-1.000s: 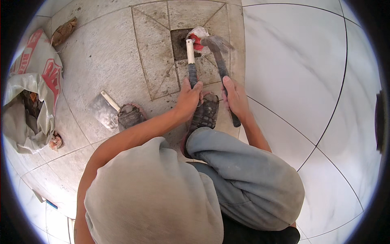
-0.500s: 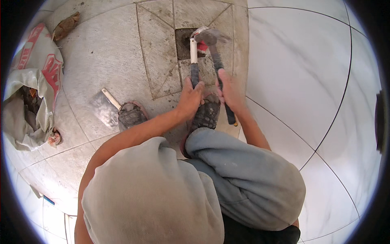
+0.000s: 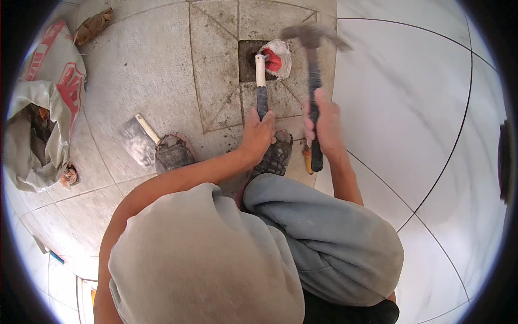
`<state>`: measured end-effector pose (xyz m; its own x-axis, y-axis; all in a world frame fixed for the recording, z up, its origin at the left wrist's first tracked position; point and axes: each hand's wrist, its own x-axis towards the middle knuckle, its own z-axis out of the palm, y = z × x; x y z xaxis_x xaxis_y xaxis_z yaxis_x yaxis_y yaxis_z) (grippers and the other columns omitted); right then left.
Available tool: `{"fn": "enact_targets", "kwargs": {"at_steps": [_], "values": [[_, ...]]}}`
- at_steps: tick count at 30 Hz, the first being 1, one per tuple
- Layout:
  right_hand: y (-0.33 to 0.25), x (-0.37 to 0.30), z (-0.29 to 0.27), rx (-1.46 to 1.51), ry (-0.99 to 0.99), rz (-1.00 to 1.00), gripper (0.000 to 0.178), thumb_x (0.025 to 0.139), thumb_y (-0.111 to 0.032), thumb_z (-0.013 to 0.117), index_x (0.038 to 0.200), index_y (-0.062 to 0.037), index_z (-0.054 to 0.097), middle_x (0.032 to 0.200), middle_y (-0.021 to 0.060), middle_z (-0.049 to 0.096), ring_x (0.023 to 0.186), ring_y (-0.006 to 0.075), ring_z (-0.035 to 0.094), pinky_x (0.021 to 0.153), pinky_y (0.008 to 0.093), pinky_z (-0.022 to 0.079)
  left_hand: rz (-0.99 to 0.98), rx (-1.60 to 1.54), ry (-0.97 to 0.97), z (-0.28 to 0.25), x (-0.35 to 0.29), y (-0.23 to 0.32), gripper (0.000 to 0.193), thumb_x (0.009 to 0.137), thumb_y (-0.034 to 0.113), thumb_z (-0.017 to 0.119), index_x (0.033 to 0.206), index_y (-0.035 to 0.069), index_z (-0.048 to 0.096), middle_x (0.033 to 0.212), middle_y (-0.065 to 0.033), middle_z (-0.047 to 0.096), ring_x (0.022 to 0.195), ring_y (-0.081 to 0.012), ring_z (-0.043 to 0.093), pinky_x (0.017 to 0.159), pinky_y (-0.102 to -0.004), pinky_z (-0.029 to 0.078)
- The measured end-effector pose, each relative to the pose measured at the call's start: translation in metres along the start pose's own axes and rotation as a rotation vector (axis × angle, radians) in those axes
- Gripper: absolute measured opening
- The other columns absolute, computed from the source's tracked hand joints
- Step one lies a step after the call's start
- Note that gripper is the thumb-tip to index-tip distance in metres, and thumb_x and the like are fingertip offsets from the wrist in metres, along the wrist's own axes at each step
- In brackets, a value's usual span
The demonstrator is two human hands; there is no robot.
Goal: Clearing and repairing a floor drain using hand tools.
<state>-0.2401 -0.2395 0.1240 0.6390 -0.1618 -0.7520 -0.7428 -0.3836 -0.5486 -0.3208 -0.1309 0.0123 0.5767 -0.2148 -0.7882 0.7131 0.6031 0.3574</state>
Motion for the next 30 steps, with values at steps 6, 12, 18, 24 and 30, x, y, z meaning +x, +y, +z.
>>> {"fn": "enact_targets", "kwargs": {"at_steps": [6,12,18,24,30], "values": [[-0.010,-0.011,-0.008,0.035,0.052,-0.143,0.055,0.098,-0.054,0.040,0.077,-0.0045,0.053,0.052,0.0014,0.046,0.041,0.0120,0.043,0.041,0.0280,0.035,0.037,0.039,-0.016,-0.003,-0.005,0.006,0.014,0.101,0.017,0.047,0.111,0.011,0.041,0.081,0.0016,0.043,0.058,-0.0064,0.042,0.049,-0.0230,0.038],[0.019,-0.007,0.003,-0.084,0.085,-0.115,0.054,0.099,-0.051,0.038,0.075,-0.0047,0.052,0.052,0.0019,0.047,0.040,0.0122,0.043,0.040,0.0285,0.035,0.114,0.035,-0.046,-0.006,0.002,-0.006,0.015,0.100,0.014,0.048,0.111,0.008,0.041,0.089,-0.0031,0.046,0.066,-0.0087,0.050,0.056,-0.0280,0.053],[0.034,0.004,0.009,-0.051,-0.091,0.074,0.050,0.099,-0.052,0.039,0.078,-0.0075,0.051,0.052,0.0004,0.044,0.040,0.0116,0.042,0.040,0.0280,0.035,0.022,0.055,-0.005,-0.012,0.004,-0.001,0.015,0.100,0.017,0.049,0.110,0.007,0.042,0.089,-0.0038,0.047,0.062,-0.0099,0.048,0.055,-0.0285,0.053],[0.044,0.005,0.019,0.040,0.027,-0.092,0.054,0.099,-0.056,0.036,0.077,-0.0086,0.050,0.051,-0.0007,0.043,0.039,0.0109,0.042,0.039,0.0278,0.036,0.044,0.061,0.012,-0.007,0.000,0.000,0.013,0.100,0.017,0.049,0.106,0.007,0.042,0.086,-0.0025,0.047,0.061,-0.0086,0.049,0.055,-0.0283,0.053],[0.031,0.013,0.011,0.021,-0.094,-0.008,0.054,0.099,-0.056,0.036,0.078,-0.0086,0.050,0.050,-0.0011,0.043,0.038,0.0111,0.041,0.039,0.0284,0.037,0.006,-0.106,-0.015,-0.021,0.003,-0.004,0.012,0.100,0.017,0.048,0.107,0.010,0.042,0.085,-0.0021,0.046,0.059,-0.0085,0.045,0.066,-0.0313,0.058]]}}
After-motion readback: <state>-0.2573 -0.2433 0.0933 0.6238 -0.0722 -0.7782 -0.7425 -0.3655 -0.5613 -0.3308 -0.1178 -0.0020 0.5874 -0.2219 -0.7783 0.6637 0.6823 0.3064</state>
